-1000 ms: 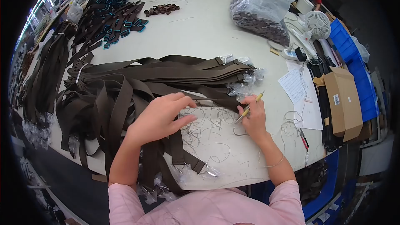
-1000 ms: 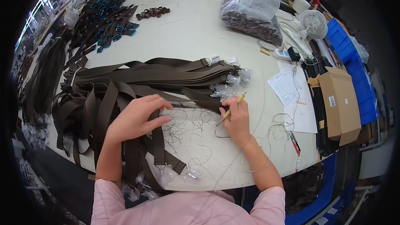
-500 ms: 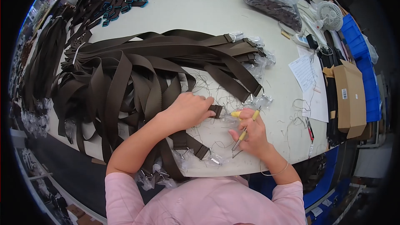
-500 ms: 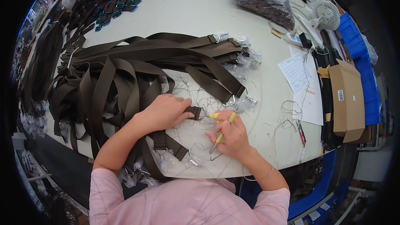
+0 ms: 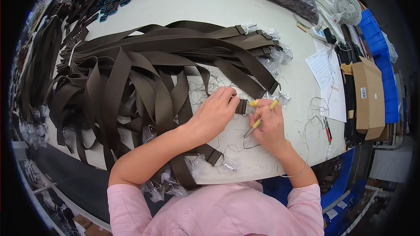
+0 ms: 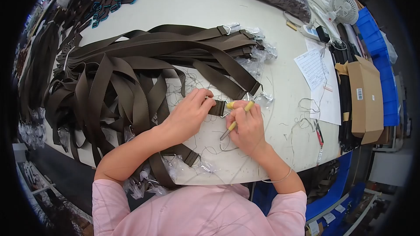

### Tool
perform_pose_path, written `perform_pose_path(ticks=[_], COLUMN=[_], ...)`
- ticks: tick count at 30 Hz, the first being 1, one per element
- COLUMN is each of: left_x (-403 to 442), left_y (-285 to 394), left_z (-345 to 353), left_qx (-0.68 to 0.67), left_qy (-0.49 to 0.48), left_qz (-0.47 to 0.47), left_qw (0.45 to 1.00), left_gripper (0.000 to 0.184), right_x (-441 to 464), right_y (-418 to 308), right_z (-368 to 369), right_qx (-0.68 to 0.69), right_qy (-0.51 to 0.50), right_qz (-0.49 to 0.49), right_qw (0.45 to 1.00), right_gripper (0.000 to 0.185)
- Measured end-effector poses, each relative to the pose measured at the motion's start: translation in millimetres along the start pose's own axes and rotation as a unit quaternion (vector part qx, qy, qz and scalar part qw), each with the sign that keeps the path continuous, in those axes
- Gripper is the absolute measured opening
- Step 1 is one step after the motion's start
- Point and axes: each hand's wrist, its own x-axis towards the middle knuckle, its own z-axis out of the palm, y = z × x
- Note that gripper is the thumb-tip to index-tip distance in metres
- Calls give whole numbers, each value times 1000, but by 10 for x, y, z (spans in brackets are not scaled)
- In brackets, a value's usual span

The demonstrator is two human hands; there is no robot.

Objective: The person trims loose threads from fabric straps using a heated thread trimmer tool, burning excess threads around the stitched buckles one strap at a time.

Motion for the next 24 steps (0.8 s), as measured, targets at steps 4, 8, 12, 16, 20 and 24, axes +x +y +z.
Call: perform_pose_path(ticks=[4,8,12,16,20,24], left_x=[80,118,84,57,93,122], left_y=[-84,6,-16,-60,-86,-96], left_z=[-91,-106,170,159,-25,-69], left_qx=[-205,-244,-185,-182,-244,-281], left_qy=[-27,-18,-9,-41,-99,-136], left_qz=[-81,-53,4,22,-67,-126], left_qw=[975,968,983,982,962,941], left_gripper=[36,35,31,21,17,15], right_x=[-88,-107,-149,-172,-35,82], right_y=[81,53,1,76,212,234], right_z=[75,98,91,44,-100,-304], right_qx=[-4,21,111,187,174,249], right_qy=[-37,-15,-8,18,121,137], right_qz=[12,18,121,142,78,95], right_qw=[999,1000,986,972,974,954], right_gripper=[30,27,26,19,33,55])
